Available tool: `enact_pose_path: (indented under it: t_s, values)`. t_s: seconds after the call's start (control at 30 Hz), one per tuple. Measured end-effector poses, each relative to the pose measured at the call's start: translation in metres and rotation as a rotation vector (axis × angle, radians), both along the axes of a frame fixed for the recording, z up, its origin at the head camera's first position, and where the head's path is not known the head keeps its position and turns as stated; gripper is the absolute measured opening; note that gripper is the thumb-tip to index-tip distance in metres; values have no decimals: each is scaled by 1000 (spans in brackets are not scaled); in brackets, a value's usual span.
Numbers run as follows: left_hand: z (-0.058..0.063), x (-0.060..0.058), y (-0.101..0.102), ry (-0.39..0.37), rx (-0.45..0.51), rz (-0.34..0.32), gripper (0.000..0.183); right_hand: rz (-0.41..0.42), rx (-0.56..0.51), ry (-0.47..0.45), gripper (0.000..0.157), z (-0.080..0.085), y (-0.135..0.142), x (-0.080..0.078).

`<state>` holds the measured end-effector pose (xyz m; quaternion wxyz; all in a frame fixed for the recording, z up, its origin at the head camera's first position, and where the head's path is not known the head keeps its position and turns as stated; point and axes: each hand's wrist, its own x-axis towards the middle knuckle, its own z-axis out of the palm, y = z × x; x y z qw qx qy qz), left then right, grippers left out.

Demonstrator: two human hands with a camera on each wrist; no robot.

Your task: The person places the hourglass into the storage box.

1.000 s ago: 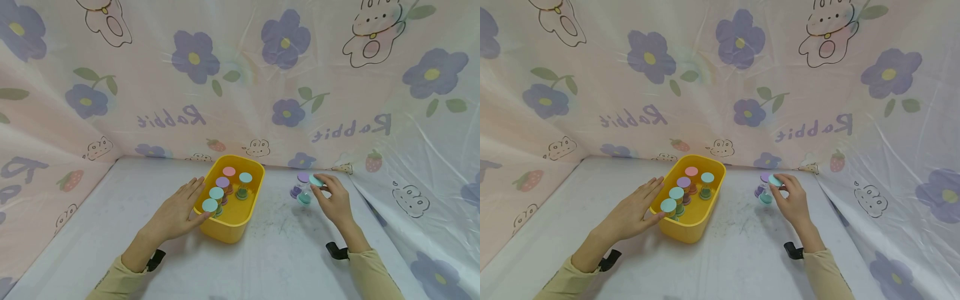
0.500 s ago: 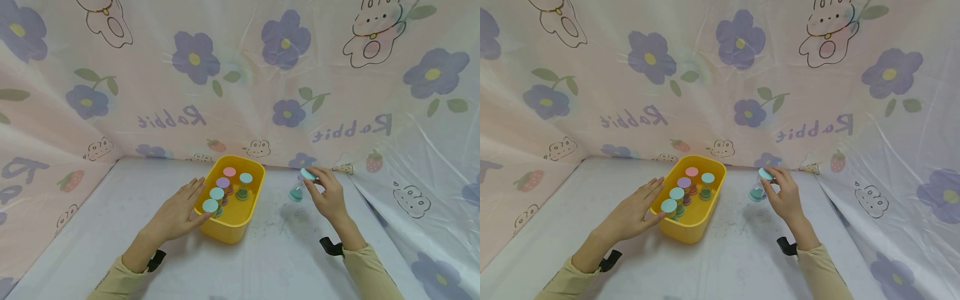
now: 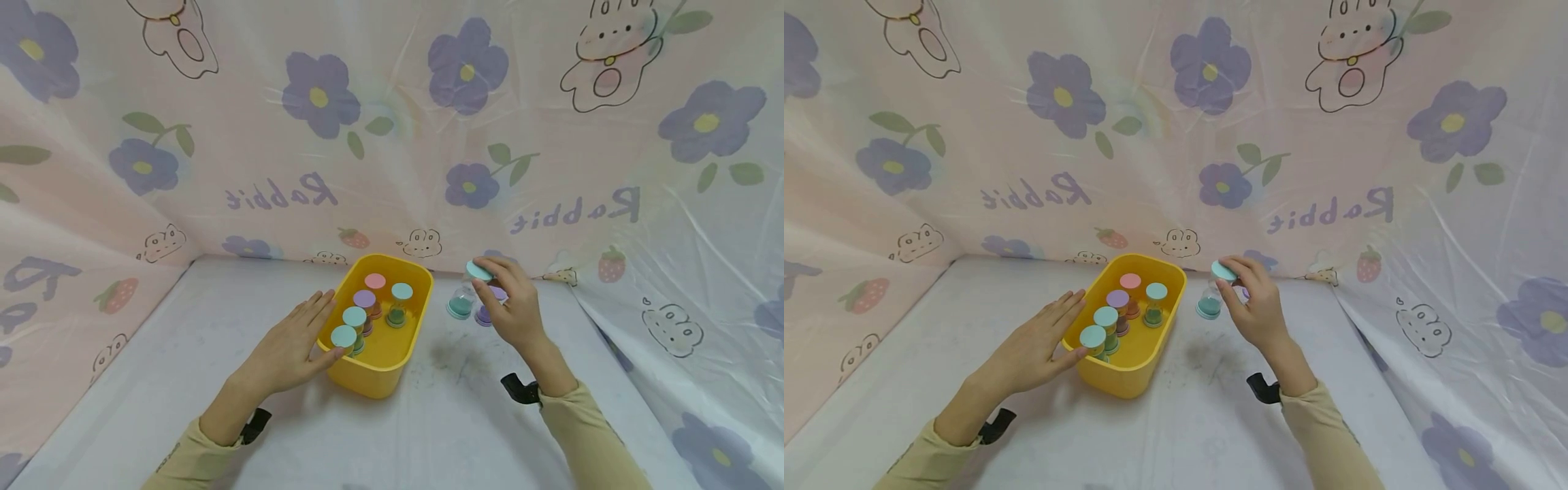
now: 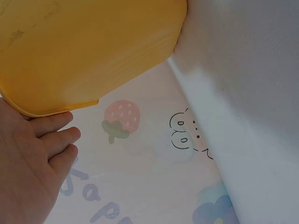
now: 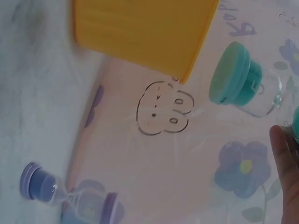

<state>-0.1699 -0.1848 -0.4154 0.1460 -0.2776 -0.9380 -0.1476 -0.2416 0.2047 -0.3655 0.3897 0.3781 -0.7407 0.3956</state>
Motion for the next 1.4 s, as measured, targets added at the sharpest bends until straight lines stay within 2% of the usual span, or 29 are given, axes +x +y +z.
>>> enact_pose_path:
  t_s: [0.2,0.7,0.93,1.1,1.4]
  values:
    - [0,0,1,-1,4,1,89,21,27,-30,33,5,-19,1]
    - [1,0,0,9,1,-4,88,118,69,-30,42,8,-63,1]
    - [3,1,1,-22,12,1,89,174,112,-49,43,1,-78,-2]
    - [1,0,0,-16,5,3,89,201,157,-83,39,-8,-85,-7]
    - [0,0,0,-11,6,6,89,180,280,-197,36,-22,-91,-12]
